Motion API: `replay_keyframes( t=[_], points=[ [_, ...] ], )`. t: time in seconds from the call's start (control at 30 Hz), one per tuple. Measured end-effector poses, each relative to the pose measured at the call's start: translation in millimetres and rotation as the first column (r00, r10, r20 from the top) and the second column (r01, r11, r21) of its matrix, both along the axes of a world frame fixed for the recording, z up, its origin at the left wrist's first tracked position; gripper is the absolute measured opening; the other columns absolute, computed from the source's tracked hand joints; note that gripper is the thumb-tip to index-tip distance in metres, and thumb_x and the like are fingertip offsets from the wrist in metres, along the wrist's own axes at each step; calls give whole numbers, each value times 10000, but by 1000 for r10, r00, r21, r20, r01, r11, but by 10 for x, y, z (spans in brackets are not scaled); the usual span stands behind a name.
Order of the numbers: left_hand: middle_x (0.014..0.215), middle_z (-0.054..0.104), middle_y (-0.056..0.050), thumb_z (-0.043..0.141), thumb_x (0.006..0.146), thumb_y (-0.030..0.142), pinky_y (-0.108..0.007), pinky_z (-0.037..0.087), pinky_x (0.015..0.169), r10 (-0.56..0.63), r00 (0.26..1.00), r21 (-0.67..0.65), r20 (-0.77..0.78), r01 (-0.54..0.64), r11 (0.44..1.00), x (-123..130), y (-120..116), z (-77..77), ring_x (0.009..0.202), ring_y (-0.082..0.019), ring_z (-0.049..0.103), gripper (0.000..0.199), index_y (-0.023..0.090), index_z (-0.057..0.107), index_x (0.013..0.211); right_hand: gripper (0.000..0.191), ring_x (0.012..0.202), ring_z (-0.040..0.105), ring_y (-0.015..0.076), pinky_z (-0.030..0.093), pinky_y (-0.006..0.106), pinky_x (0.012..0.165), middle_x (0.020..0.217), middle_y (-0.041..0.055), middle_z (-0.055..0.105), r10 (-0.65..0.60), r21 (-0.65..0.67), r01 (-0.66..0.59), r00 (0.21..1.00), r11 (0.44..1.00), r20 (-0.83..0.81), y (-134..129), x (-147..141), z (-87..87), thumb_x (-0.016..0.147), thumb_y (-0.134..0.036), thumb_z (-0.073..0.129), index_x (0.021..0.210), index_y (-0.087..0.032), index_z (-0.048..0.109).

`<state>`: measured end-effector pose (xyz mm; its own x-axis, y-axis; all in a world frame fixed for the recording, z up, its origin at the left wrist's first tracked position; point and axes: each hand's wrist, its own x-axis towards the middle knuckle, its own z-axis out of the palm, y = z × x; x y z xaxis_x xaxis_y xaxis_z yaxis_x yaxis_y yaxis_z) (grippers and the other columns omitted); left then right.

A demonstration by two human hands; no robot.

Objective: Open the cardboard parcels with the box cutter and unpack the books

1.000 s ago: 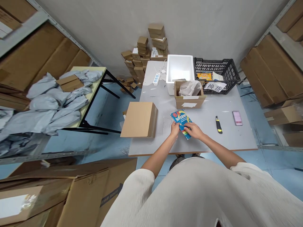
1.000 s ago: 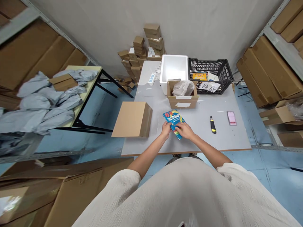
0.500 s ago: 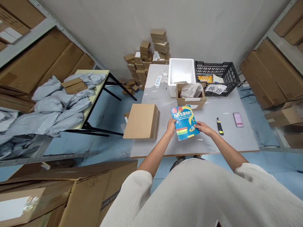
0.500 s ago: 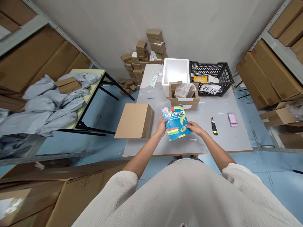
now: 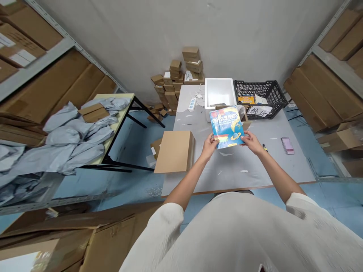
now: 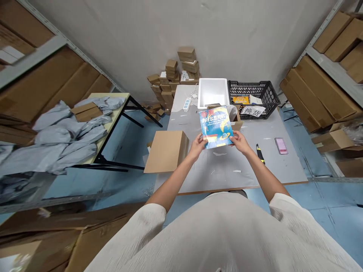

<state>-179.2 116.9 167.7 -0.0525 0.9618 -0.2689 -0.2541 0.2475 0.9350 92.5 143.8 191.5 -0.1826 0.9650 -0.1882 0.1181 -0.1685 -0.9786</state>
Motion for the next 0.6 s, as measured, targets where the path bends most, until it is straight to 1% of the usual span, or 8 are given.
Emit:
replay_keyframes(
  t=[0.07,0.13,0.23,0.3,0.4,0.47,0.53,0.6],
  points=[
    [988,793,-42,884,804,326,-328,615,804,-40,999,20,-35,41,999,-1,26,-5,856,-208,765,765,232,640,1524,717,689,717,186,631,354,681,806,-19,759,-48,13,48,999,999,3,129,-26,31,733,-732,891,1198,-259,621],
    [949,780,-38,911,797,333,-334,623,801,-46,997,40,-56,48,998,-10,115,-7,795,-191,753,771,216,649,1513,723,663,713,183,604,323,624,800,-14,760,-69,24,69,997,997,18,271,-33,69,725,-717,899,1204,-247,633],
    [941,776,-43,939,784,324,-348,637,822,-17,998,62,-63,20,998,-31,340,-1,788,-191,753,731,202,685,1459,693,566,641,154,533,289,528,781,-8,752,-55,64,51,997,997,59,498,-22,140,753,-695,888,1216,-221,687],
    [944,772,-46,958,766,311,-365,643,837,11,998,69,-56,-7,998,-43,520,8,796,-197,755,712,197,707,1422,638,532,585,135,515,287,513,770,-7,740,-20,112,11,997,994,80,669,-15,187,785,-683,867,1188,-205,740],
    [944,757,-43,975,749,321,-384,649,851,65,997,85,-46,-61,995,-55,843,36,790,-191,747,661,195,737,1353,549,535,564,133,518,288,527,735,-7,712,20,172,-35,996,984,89,1015,-41,247,817,-656,845,1099,-188,796],
    [938,745,-32,966,754,322,-383,652,845,100,994,105,-48,-94,990,-63,1123,77,770,-175,733,622,196,748,1322,509,537,575,138,536,294,535,731,-3,709,16,187,-31,996,982,83,1325,-98,276,821,-630,851,1067,-187,808],
    [947,739,-25,941,768,294,-376,649,842,144,988,122,-58,-137,983,-76,1449,133,762,-162,720,599,197,748,1327,479,557,611,150,581,310,559,771,10,731,-15,187,3,998,982,60,1674,-179,287,822,-593,862,1072,-189,808],
    [1015,750,-36,905,783,241,-376,638,881,225,970,126,-87,-213,969,-94,1765,178,817,-171,734,595,193,739,1353,433,647,693,171,649,329,643,864,33,761,-88,184,83,996,979,18,2003,-257,262,842,-529,857,1097,-186,791]
  ],
)
